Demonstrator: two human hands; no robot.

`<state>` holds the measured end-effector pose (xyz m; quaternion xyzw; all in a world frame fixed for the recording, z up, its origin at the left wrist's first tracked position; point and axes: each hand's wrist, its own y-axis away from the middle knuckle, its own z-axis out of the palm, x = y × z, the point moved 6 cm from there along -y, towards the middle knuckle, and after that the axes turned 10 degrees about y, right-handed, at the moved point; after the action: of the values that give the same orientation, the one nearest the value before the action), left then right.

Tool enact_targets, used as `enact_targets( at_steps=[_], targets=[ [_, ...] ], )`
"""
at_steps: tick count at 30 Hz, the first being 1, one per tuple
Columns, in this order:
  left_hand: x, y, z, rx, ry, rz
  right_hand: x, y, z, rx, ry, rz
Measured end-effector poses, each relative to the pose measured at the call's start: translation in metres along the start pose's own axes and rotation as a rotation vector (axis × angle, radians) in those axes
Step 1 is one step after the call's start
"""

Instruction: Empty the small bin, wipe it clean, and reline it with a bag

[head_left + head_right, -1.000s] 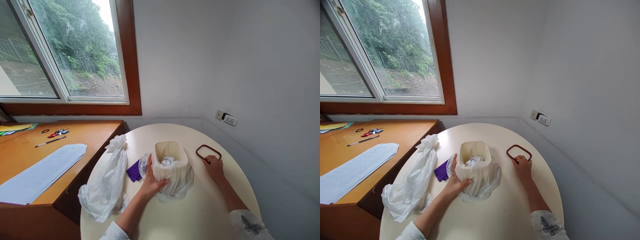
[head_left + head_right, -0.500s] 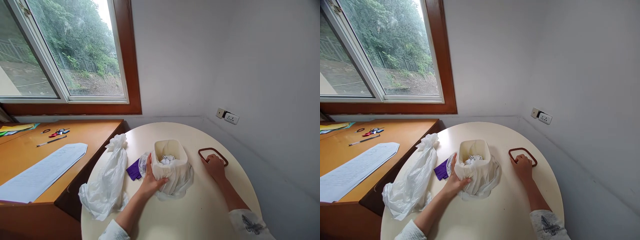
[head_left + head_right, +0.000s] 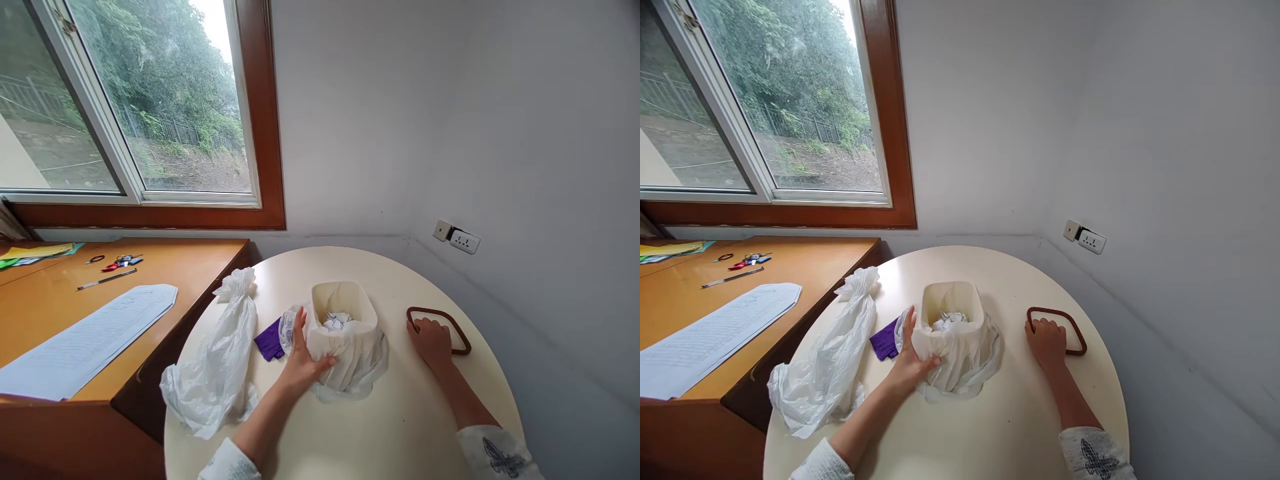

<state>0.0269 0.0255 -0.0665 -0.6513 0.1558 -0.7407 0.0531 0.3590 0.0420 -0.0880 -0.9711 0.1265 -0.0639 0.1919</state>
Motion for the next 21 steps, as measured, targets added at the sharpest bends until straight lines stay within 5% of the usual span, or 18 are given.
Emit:
enact_targets(
  at_steps=[6,12,21],
  targets=[
    [0.014,-0.003,-0.007,0.052,-0.055,0.184,0.001,0.002,-0.006,0.043,0.054,0.053],
    [0.020,-0.001,-0.010,0.129,0.004,0.160,-0.010,0.005,-0.034,0.258,-0.025,0.037],
    [0.023,-0.001,-0.008,0.147,0.008,0.093,-0.085,0.033,-0.042,-0.066,-0.519,-0.163]
  ],
)
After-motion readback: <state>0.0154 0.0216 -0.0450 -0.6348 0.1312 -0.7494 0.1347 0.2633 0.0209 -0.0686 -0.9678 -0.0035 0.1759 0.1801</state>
